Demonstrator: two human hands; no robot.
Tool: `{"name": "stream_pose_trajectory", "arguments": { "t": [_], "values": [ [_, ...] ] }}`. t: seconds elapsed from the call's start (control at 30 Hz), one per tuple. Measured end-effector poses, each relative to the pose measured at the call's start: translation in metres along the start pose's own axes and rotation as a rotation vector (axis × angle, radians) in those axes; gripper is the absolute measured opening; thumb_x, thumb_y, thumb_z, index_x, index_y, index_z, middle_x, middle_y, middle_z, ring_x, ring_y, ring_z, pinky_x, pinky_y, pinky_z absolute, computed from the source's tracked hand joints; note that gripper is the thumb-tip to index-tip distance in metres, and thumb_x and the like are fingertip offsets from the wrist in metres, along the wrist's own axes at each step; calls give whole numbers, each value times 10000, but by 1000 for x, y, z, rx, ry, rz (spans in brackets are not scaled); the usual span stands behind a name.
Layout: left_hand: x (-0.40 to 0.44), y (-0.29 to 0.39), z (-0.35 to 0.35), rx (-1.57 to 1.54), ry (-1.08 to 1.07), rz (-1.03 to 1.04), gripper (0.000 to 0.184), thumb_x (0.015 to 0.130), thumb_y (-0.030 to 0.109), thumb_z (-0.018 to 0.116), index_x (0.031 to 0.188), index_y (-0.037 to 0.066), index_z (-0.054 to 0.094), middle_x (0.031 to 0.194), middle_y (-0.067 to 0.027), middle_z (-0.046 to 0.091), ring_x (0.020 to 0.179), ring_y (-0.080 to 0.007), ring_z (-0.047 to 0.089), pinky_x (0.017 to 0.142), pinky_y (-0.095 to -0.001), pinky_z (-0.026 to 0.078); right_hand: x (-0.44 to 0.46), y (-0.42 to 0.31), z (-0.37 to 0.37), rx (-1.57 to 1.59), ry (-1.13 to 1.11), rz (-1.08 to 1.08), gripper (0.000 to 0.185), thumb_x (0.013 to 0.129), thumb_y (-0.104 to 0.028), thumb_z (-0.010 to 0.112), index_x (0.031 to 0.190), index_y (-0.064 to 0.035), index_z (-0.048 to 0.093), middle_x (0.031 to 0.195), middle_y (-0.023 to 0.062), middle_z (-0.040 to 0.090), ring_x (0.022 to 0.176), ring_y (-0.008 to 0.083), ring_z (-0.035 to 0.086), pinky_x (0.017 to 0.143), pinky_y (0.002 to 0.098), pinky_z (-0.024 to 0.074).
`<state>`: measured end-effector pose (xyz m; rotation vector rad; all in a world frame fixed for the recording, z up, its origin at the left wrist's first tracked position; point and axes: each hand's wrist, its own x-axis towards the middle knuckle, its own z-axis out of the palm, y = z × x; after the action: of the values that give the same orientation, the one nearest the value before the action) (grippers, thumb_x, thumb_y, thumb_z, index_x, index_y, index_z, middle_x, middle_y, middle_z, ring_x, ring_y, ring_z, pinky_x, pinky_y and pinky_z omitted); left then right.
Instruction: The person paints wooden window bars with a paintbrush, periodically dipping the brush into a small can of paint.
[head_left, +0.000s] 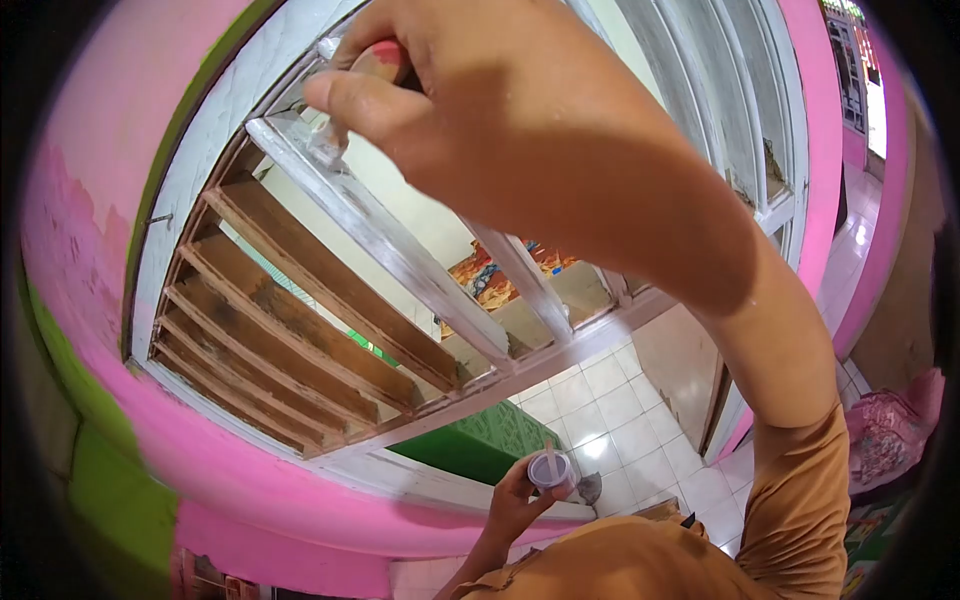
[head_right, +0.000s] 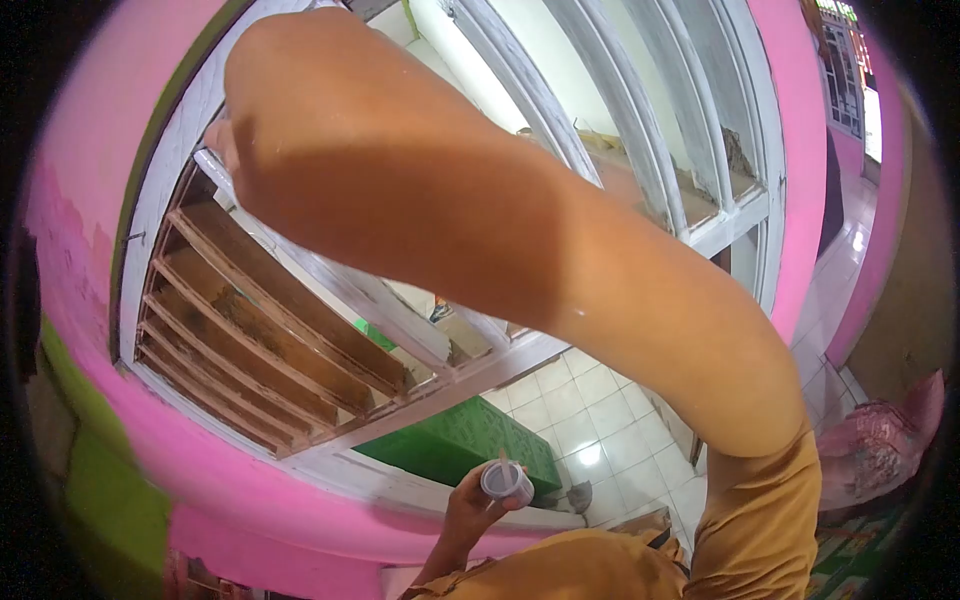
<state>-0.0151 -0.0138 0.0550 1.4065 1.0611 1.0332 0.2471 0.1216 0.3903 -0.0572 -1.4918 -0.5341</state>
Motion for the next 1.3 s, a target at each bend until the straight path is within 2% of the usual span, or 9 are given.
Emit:
{"name": "stream_pose_trajectory", "arguments": {
  "t": [0.2,0.57,0.63,0.67,0.73,0.83,0.9,1.07,1.3],
  "values": [
    [0,-2,-2,-5,8,56,675,861,26,818,1440,-21,474,1348,-110,611,1232,-201,614,1058,-369,513,-23,-6,2,12,-17,109,149,934,-130,602,921,15,633,953,203,626,893,334,629,777,413,517],
    [2,-1,1,-45,9,-2,685,856,34,830,1440,-25,478,1358,-103,606,1253,-195,593,1093,-373,478,-26,-11,8,-67,15,119,220,1001,-190,578,1086,4,640,1121,184,638,1027,283,631,858,378,522],
    [2,0,1,-52,1,-6,686,856,36,831,1440,-25,476,1359,-103,605,1253,-195,593,1095,-375,477,2,-26,-20,-48,100,190,193,979,-157,592,1045,17,641,1042,197,655,951,303,649,815,385,532],
    [2,2,2,-49,9,-9,687,857,35,830,1441,-27,474,1357,-104,606,1251,-196,595,1093,-375,480,24,-36,-50,108,-213,383,178,948,-134,613,1020,27,641,945,202,650,860,324,648,765,393,535],
    [2,1,1,-52,27,-4,688,858,34,828,1442,-28,471,1356,-105,606,1249,-196,597,1092,-375,482,27,-36,-53,271,-535,561,166,917,-111,634,994,36,641,847,207,644,769,346,648,714,401,538],
    [1,-1,-2,-17,23,-13,687,858,37,830,1441,-29,472,1353,-107,608,1242,-196,603,1085,-374,488,20,-32,-28,252,-234,392,127,856,-37,628,932,62,649,714,216,619,643,369,624,638,406,534],
    [-1,0,-2,-8,28,-26,683,853,26,829,1436,-29,476,1346,-110,612,1237,-197,607,1080,-375,496,26,-26,-19,200,-162,325,124,865,-45,630,929,58,655,710,207,620,640,355,624,634,399,530],
    [-1,-9,-5,-40,26,44,676,848,7,826,1429,-26,481,1335,-106,617,1234,-195,609,1073,-374,508,30,-11,-14,143,-160,274,122,887,-63,636,920,49,670,699,186,624,633,319,624,623,382,519],
    [-2,-10,-4,-47,29,38,663,848,15,828,1417,-29,490,1338,-109,616,1241,-196,609,1081,-378,504,15,-19,-19,136,-274,360,135,918,-89,643,907,36,691,684,157,628,623,268,624,607,358,503]
  ]
}}
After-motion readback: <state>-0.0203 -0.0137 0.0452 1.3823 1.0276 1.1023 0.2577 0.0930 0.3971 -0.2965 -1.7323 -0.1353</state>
